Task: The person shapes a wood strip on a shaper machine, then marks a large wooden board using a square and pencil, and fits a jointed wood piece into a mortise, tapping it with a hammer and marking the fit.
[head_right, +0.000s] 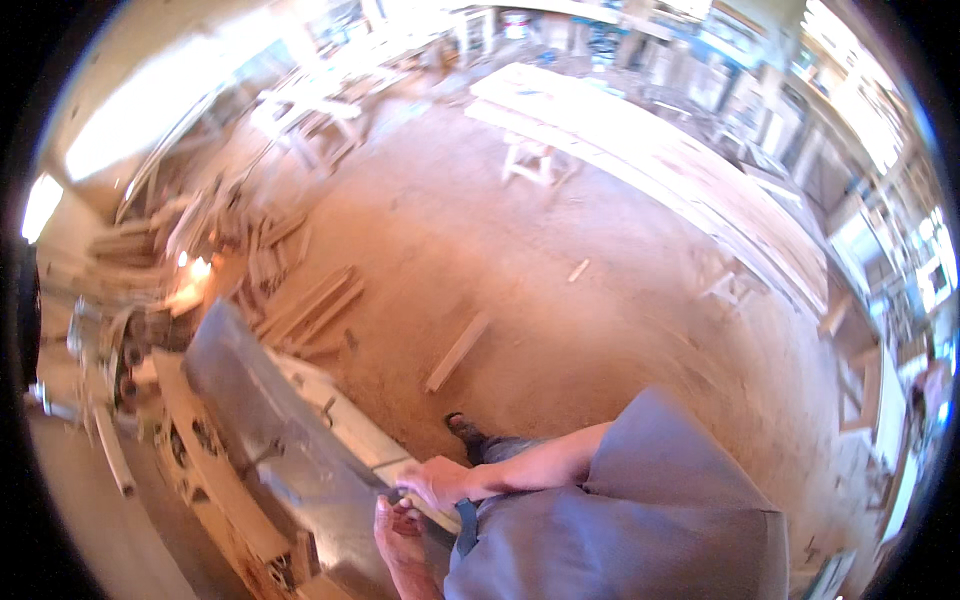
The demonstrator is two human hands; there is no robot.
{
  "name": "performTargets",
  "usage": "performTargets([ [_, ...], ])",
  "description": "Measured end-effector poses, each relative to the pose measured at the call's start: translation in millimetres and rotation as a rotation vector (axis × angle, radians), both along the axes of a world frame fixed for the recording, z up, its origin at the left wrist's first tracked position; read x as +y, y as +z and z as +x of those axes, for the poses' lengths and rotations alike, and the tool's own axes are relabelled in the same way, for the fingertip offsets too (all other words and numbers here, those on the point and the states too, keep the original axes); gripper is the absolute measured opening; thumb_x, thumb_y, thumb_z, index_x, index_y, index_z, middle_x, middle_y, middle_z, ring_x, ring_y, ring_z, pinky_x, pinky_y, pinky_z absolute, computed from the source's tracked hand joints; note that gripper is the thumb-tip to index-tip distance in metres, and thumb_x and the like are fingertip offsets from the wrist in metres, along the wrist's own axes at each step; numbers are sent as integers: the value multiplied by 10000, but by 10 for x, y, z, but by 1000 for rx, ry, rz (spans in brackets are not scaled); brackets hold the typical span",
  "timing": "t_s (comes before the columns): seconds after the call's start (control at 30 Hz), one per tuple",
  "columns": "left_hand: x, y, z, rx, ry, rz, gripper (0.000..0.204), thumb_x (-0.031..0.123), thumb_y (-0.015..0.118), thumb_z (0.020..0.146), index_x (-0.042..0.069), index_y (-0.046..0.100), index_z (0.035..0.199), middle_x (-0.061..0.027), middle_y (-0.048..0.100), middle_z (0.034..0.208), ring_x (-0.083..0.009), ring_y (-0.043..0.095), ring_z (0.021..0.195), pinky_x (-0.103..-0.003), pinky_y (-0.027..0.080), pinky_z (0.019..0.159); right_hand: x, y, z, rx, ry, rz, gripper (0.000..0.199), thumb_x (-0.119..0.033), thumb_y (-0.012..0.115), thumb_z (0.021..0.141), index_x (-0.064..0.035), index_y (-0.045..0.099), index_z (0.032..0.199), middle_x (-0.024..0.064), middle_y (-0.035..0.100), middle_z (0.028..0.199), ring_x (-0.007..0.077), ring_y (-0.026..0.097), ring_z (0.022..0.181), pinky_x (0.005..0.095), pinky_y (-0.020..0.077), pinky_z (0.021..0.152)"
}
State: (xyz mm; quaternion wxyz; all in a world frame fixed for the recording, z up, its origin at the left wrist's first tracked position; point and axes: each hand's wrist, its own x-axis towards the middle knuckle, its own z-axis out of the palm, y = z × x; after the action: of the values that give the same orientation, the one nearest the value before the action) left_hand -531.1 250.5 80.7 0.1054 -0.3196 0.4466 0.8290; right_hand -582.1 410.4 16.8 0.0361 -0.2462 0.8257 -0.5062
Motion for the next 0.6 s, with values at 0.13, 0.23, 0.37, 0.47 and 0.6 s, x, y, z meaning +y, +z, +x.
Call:
performTargets([
  [0.13, 157, -492, -158, -211, 28, 142, 212, 293, 627, 961, 85, 630, 920, -57, 651, 812, -182, 583, 626, -296, 462, 535, 439, 257, 78, 204, 112, 81, 164, -163, 604, 852, -95, 600, 1001, 138, 555, 912, 373, 640, 760, 489, 517, 618],
  [0.23, 855, -88, 32, -159, -146, 117, 48, 97, 622, 947, 49, 616, 944, -64, 646, 854, -205, 621, 784, -361, 523, 718, 1068, 195, 259, 165, 13, 164, 189, -153, 616, 840, -93, 590, 1018, 145, 539, 937, 374, 629, 796, 477, 517, 636],
  [0.37, 675, -889, -189, 8, -329, 150, 94, 149, 575, 986, 81, 595, 924, -26, 567, 782, -160, 544, 715, -301, 469, 653, 1628, 314, 357, -8, 79, 52, 275, -151, 671, 810, -70, 584, 1058, 148, 561, 1009, 400, 625, 894, 496, 508, 716],
  [0.47, 1111, -669, -229, 96, -436, 112, 72, 153, 574, 987, 104, 581, 935, -9, 529, 787, -146, 511, 703, -293, 447, 631, 2131, 103, 407, -193, 59, -165, 367, -186, 696, 813, -39, 626, 1143, 166, 637, 1046, 353, 647, 941, 438, 514, 792],
  [0.6, 2303, 47, -116, 963, -786, -725, 93, 144, 567, 985, 62, 600, 1015, -34, 560, 875, -150, 563, 777, -284, 451, 678, 2894, 123, 544, -441, -167, -331, 306, -184, 718, 848, 6, 690, 1087, 127, 708, 946, 232, 669, 895, 369, 521, 783],
])
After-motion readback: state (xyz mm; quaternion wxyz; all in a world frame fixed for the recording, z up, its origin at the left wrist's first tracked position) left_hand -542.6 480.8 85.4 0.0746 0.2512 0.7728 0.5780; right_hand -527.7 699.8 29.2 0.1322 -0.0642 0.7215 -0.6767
